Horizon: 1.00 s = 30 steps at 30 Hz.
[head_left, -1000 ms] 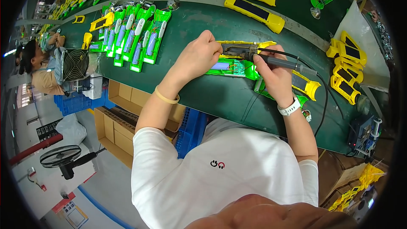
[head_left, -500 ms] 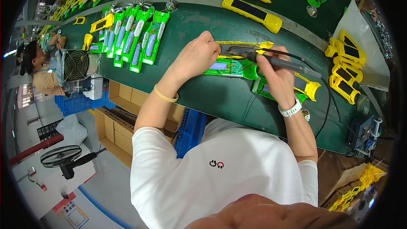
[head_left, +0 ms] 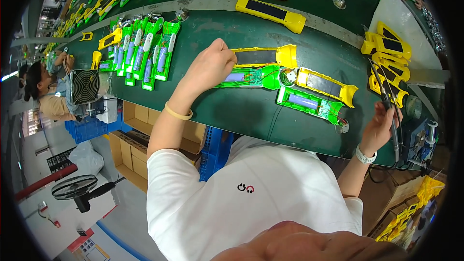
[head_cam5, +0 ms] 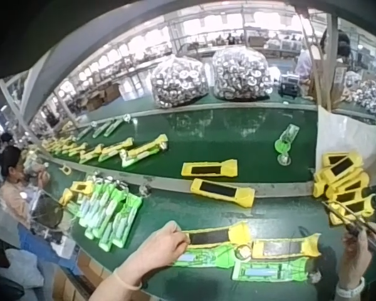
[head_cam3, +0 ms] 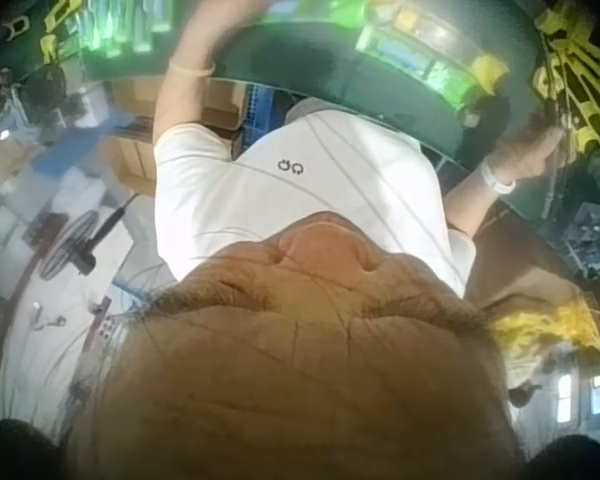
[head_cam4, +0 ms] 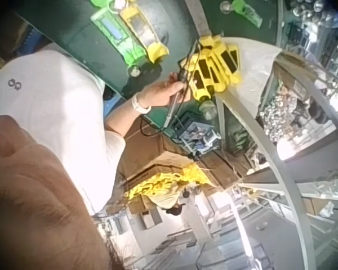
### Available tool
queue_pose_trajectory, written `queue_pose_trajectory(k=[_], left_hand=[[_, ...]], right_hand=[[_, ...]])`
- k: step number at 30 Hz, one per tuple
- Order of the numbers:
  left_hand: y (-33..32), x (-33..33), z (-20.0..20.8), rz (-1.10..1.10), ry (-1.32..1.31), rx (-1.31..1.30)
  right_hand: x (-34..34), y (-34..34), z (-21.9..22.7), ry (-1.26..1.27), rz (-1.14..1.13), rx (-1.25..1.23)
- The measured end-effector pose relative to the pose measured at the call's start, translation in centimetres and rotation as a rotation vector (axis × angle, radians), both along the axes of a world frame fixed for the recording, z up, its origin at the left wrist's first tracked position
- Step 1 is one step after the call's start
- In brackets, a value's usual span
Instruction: Assembling and soldering components for solar-powered flashlights on an assembly line.
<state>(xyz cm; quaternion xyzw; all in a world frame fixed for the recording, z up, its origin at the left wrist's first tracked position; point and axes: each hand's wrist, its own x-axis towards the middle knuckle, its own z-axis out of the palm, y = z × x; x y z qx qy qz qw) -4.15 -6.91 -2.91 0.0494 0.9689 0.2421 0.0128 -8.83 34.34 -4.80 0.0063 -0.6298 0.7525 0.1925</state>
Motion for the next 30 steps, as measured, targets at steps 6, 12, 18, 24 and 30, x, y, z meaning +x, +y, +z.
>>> queue_pose_trajectory(k=[6,12,18,24,30], left_hand=[[0.4,-0.3,0.5,0.024,-0.065,-0.019],[0.4,-0.9,1.1,0.039,-0.042,-0.065],[0.2,-2.7,-0.1,-0.158,0.231,-0.182],[1.0,1.6,2.7,-0.344,0.169,-0.047],[1.6,1.7,-0.8,-0.146,0.18,0.157]], right_hand=[[2.4,2.1,-2.7,-0.013,-0.066,-0.035],[3.0,2.7,-4.4,-0.007,-0.026,-0.135],[2.7,2.3,-4.0,-0.011,-0.02,-0.211],[3.0,2.8,-4.4,0.017,-0.048,-0.21],[3.1,2.3,-4.0,0.006,-0.046,-0.197]])
